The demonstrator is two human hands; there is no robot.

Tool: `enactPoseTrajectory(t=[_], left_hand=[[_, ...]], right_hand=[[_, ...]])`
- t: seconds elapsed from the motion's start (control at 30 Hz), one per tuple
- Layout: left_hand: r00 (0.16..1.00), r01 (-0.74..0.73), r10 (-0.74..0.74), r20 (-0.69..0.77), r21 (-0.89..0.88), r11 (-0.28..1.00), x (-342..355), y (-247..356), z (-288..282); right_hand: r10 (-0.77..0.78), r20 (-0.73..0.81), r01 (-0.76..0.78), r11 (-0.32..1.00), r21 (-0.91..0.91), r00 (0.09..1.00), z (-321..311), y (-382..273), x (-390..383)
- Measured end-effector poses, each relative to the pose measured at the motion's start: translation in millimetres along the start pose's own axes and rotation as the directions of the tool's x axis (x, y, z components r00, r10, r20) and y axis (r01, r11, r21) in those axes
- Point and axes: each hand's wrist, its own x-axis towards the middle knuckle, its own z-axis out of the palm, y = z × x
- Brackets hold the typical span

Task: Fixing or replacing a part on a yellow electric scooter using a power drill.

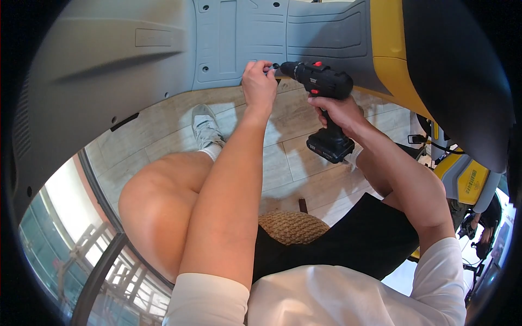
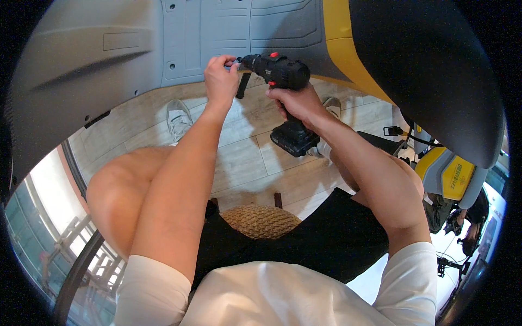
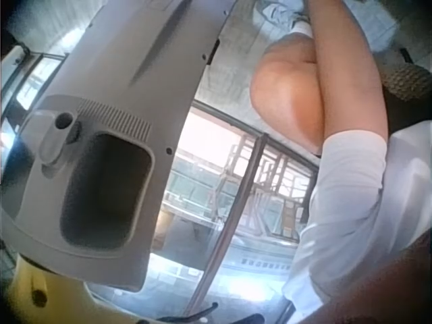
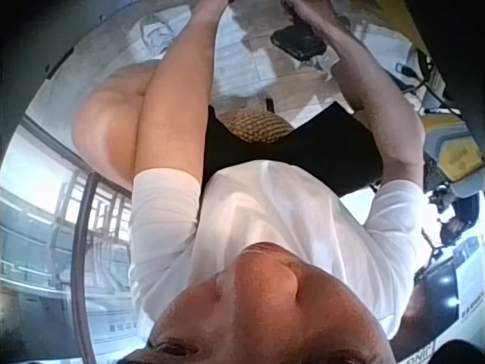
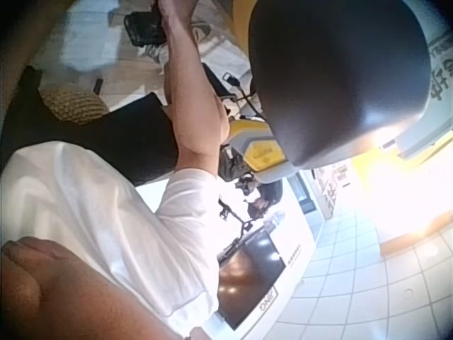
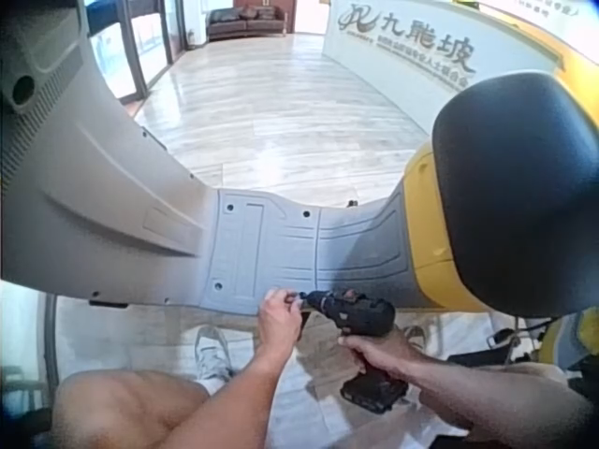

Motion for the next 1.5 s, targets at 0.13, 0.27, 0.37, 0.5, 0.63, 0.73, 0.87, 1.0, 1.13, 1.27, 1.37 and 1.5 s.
enactPoseTrajectory(t=[0.13, 0.27, 0.37, 0.5, 0.63, 0.73, 0.87, 1.0, 1.13, 1.27, 1.37, 1.5], left_hand=[[1.000, 0.002, -0.002, 0.002, -0.003, 1.000, -0.2, 2.2, -0.3], [1.000, 0.013, -0.013, 0.003, -0.011, 1.000, -0.8, 3.0, -0.6], [1.000, 0.016, -0.016, 0.004, 0.000, 1.000, -1.3, 1.8, 0.0], [1.000, 0.014, -0.014, 0.001, -0.010, 1.000, -1.2, 0.9, 1.1], [1.000, 0.018, -0.018, 0.004, -0.013, 1.000, -1.1, 1.3, 0.8], [1.000, 0.009, -0.009, -0.002, -0.008, 1.000, -1.2, 2.3, 0.4], [1.000, 0.007, -0.008, -0.008, -0.005, 1.000, -0.9, 1.9, 0.5], [1.000, 0.008, -0.008, -0.003, -0.009, 1.000, -1.0, 2.8, 0.0], [1.000, 0.009, -0.009, -0.010, -0.002, 1.000, -0.6, 1.7, -0.2], [1.000, 0.022, -0.022, -0.002, -0.014, 1.000, -1.3, 2.9, 0.2], [1.000, 0.005, -0.005, 0.001, -0.008, 1.000, -0.7, 1.9, -0.2], [1.000, 0.007, -0.007, 0.000, -0.011, 1.000, -0.8, 2.8, -0.1]], right_hand=[[-0.021, 0.005, 0.021, 1.000, 0.013, 1.000, -0.1, 1.2, 0.8], [-0.018, 0.005, 0.018, 1.000, 0.002, 1.000, 0.1, 1.0, 2.1], [-0.009, 0.005, 0.009, 1.000, 0.007, 1.000, 0.5, 0.4, 2.7], [-0.014, 0.005, 0.014, 1.000, 0.022, 1.000, 1.9, -0.8, 2.0], [-0.009, -0.014, 0.009, 1.000, 0.000, 1.000, 3.8, -1.4, 1.5], [-0.021, -0.023, 0.020, 0.999, -0.029, 1.000, 4.4, -2.2, 1.1], [-0.043, -0.023, 0.042, 0.998, -0.047, 0.999, 4.5, -1.9, 2.1], [-0.057, -0.041, 0.055, 0.997, -0.048, 0.998, 5.7, -0.5, 2.0], [-0.055, -0.040, 0.053, 0.997, -0.062, 0.998, 6.4, 0.4, 3.0], [-0.068, -0.043, 0.065, 0.995, -0.080, 0.997, 6.4, 1.5, 3.4], [-0.069, -0.043, 0.065, 0.994, -0.086, 0.997, 6.9, 1.5, 4.3], [-0.068, -0.045, 0.064, 0.993, -0.096, 0.997, 7.8, 2.3, 5.7]])
